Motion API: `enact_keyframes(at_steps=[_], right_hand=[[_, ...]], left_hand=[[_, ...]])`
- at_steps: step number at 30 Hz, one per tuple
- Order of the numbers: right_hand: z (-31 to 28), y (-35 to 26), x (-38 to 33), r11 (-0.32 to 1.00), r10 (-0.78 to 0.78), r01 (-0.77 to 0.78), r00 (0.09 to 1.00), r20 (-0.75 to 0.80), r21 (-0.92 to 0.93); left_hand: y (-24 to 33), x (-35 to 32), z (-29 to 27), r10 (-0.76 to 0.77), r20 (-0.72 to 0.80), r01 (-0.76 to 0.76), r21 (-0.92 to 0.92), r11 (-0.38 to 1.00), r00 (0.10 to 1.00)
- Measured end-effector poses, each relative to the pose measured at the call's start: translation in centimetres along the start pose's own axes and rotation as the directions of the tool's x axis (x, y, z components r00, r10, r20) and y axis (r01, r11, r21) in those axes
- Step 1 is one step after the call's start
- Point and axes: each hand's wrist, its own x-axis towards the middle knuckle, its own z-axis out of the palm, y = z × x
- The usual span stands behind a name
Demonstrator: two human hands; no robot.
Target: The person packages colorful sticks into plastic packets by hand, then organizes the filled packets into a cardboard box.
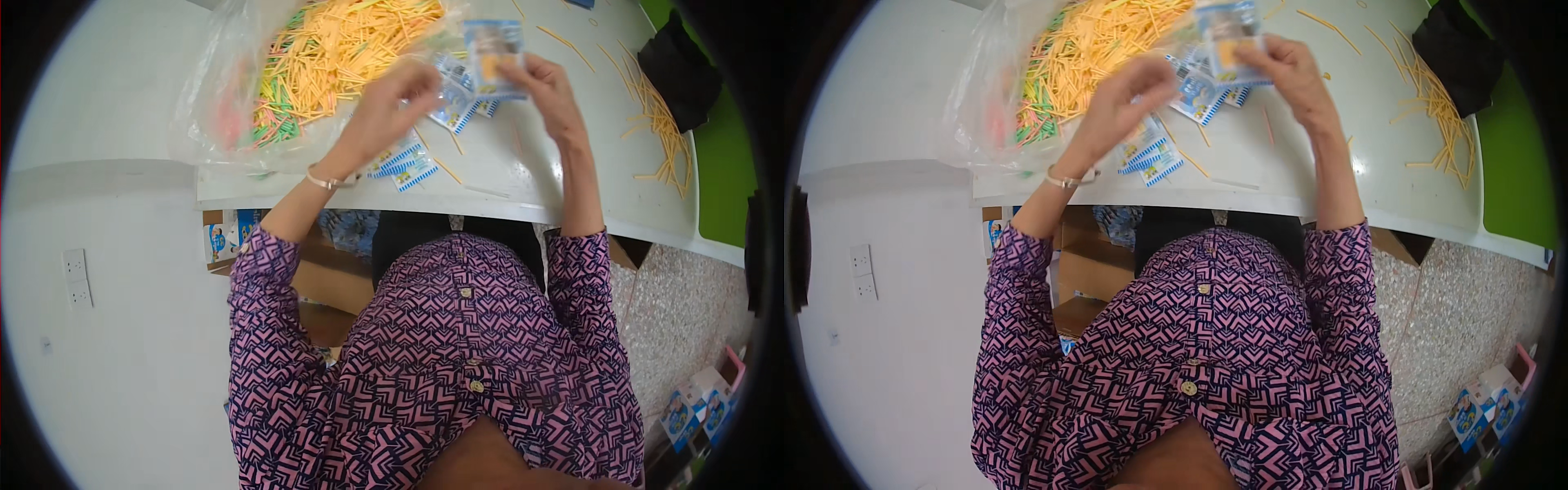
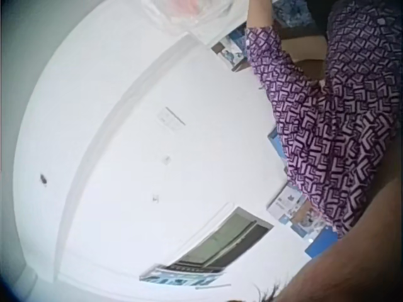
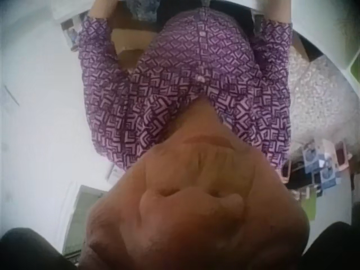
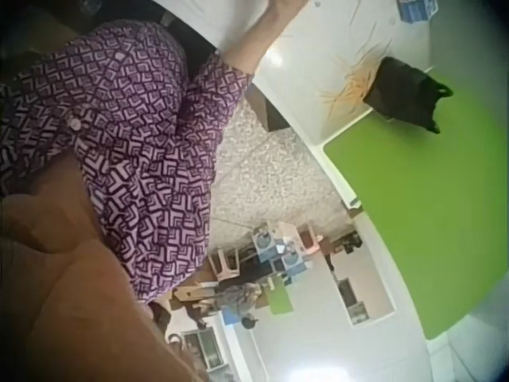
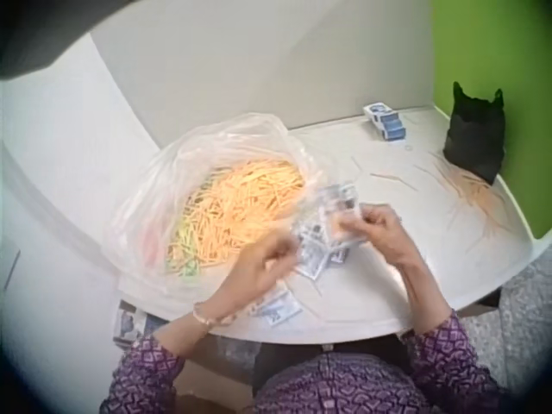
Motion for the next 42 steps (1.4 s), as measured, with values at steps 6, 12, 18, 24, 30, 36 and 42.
enact_keyframes(at_steps=[6, 12, 18, 24, 30, 36, 42], right_hand=[[-3.5, -0.6, -2.3, 0.999, 0.0, 0.009, 0.978, -0.21, 0.042], [-3.4, -0.3, -4.1, 1.0, 0.021, -0.017, 0.983, -0.184, 0.023], [-2.4, -0.5, -4.7, 0.998, 0.005, 0.003, 0.987, -0.158, 0.056], [-1.4, -0.7, -5.0, 0.992, 0.102, -0.096, 0.992, -0.073, 0.088], [-1.0, -0.2, -5.3, 0.979, 0.185, -0.186, 0.983, -0.013, -0.085], [0.9, -0.2, -5.0, 0.984, 0.176, -0.175, 0.982, 0.07, -0.031], [1.7, -1.5, -5.2, 0.978, 0.204, -0.206, 0.971, 0.125, 0.003]], left_hand=[[0.3, -4.1, 4.6, 0.215, 0.604, -0.619, 0.612, 0.492, 0.767], [0.0, -2.6, 5.3, 0.257, 0.613, -0.662, 0.658, 0.359, 0.748], [-0.8, -0.8, 5.2, 0.236, 0.676, -0.716, 0.67, 0.198, 0.698], [-1.2, 0.7, 4.2, 0.421, 0.573, -0.708, 0.62, 0.338, 0.703], [3.1, 4.2, 0.6, 0.08, -0.091, -0.076, 0.044, 0.996, 0.993], [4.4, 4.9, 1.1, 0.058, -0.227, -0.127, -0.301, 0.945, 0.972], [2.7, 3.2, 2.3, 0.016, -0.108, -0.033, -0.164, 0.986, 0.994]])
